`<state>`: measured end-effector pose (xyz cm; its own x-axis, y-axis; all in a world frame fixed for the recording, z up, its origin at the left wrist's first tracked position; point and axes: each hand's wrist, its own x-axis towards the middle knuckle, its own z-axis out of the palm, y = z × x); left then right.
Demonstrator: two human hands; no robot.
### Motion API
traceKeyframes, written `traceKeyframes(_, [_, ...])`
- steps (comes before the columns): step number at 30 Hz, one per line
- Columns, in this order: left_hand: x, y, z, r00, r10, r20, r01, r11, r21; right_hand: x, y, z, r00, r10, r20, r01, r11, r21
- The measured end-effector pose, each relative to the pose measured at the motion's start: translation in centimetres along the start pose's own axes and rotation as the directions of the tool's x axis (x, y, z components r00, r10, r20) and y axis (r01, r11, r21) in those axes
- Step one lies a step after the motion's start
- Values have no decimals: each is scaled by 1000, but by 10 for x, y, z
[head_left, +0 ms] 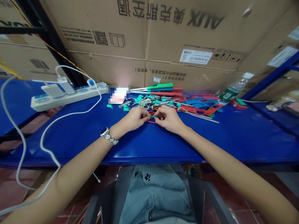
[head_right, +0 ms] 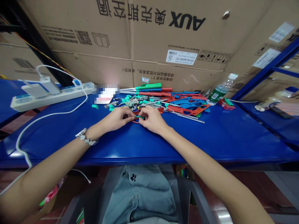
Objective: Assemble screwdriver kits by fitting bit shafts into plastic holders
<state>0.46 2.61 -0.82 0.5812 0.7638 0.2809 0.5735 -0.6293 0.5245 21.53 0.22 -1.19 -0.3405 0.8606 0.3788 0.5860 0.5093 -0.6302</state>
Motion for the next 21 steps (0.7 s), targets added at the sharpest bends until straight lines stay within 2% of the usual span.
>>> traceKeyframes(11, [0, 3, 3, 1000, -20, 0, 20, 998, 57, 2, 1, -1, 999, -31, -11, 30, 998, -58])
traceKeyframes(16, [-1, 10, 3, 998, 33, 46, -44, 960, 276, 2, 0, -1, 1000, -15, 1, 15, 996, -84])
traceKeyframes(18, [-1, 16, 2, 996, 20, 88, -52, 923, 380, 2, -1, -2, 1000, -16, 26, 18, 996, -91])
traceKeyframes(21, [-1, 25, -1, 993, -6, 118, -46, 901, 432, 2, -1, -2, 998, -24, 50, 30, 993, -112])
